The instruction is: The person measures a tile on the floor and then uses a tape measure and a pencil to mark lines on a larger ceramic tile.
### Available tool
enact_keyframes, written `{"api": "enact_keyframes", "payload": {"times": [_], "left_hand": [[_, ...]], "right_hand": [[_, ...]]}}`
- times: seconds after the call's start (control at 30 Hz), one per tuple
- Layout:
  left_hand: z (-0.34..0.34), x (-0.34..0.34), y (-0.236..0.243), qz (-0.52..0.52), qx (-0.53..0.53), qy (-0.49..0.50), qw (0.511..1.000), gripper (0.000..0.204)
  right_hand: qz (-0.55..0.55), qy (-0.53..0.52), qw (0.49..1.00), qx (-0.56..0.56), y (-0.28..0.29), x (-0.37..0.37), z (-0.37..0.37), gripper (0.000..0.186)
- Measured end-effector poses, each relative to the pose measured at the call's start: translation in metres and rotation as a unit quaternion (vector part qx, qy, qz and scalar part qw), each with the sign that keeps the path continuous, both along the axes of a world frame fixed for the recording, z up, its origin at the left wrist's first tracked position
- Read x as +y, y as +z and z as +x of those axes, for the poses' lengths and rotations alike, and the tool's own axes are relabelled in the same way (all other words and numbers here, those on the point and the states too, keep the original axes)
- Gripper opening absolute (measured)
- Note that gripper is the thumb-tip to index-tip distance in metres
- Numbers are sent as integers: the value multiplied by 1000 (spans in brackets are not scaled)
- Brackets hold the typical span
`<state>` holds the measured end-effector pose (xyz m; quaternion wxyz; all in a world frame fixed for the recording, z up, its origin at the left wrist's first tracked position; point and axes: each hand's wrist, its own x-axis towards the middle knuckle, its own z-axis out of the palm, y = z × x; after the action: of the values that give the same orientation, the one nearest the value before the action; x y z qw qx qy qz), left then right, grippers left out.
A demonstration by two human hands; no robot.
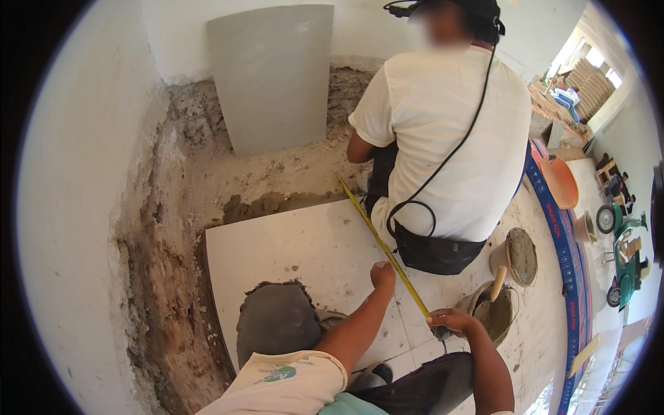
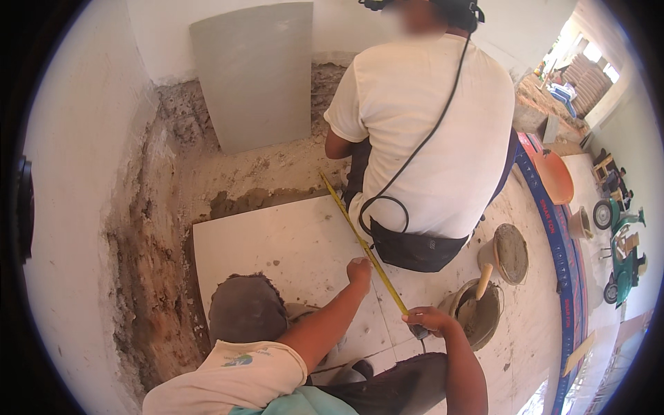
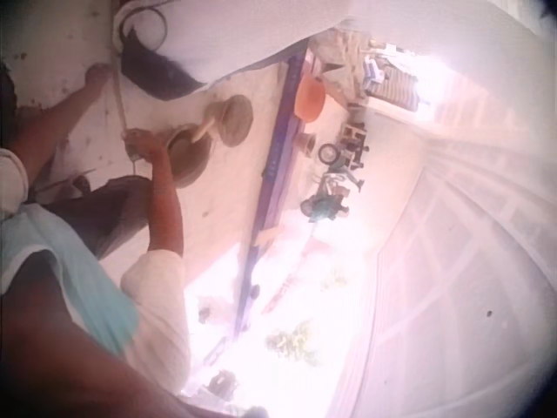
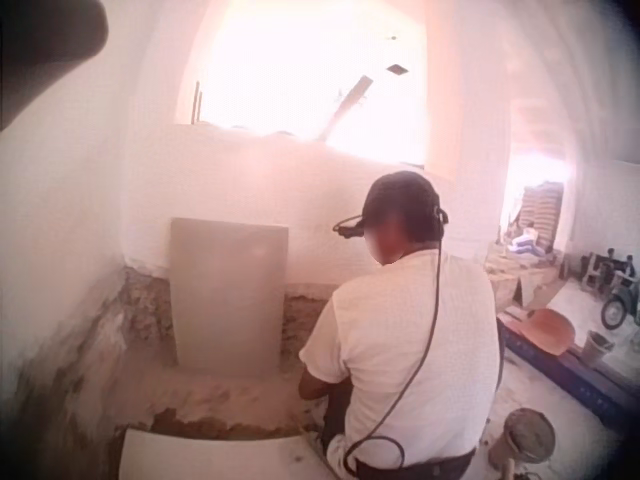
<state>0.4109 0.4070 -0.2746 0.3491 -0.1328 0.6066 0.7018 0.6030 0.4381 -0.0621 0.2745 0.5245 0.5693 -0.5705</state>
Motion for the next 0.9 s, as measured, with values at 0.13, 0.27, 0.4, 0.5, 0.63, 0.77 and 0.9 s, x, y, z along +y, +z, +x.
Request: {"api": "enact_keyframes", "payload": {"times": [0.13,0.27,0.4,0.5,0.63,0.77,0.9], "left_hand": [[6,-2,-2,-22,33,-6,999,19],[-1,-5,15,-58,29,-66,996,22],[-10,-17,18,-119,3,-93,989,23],[-19,-24,-20,-118,-9,-49,992,23],[-20,-20,-27,-147,5,-125,981,24],[-25,-15,-18,-146,28,-142,979,26],[-42,-5,-16,-120,42,-122,984,28]], "right_hand": [[0,-3,999,46,-11,-6,-29,41],[-32,-67,995,62,-33,-21,-60,35],[-16,-104,992,65,-61,-44,-85,33],[-30,-108,991,74,-78,-57,-103,31],[-28,-160,984,77,-97,-61,-100,29],[-32,-205,973,102,-115,-62,-102,28],[22,-194,973,121,-126,-52,-113,32]]}}
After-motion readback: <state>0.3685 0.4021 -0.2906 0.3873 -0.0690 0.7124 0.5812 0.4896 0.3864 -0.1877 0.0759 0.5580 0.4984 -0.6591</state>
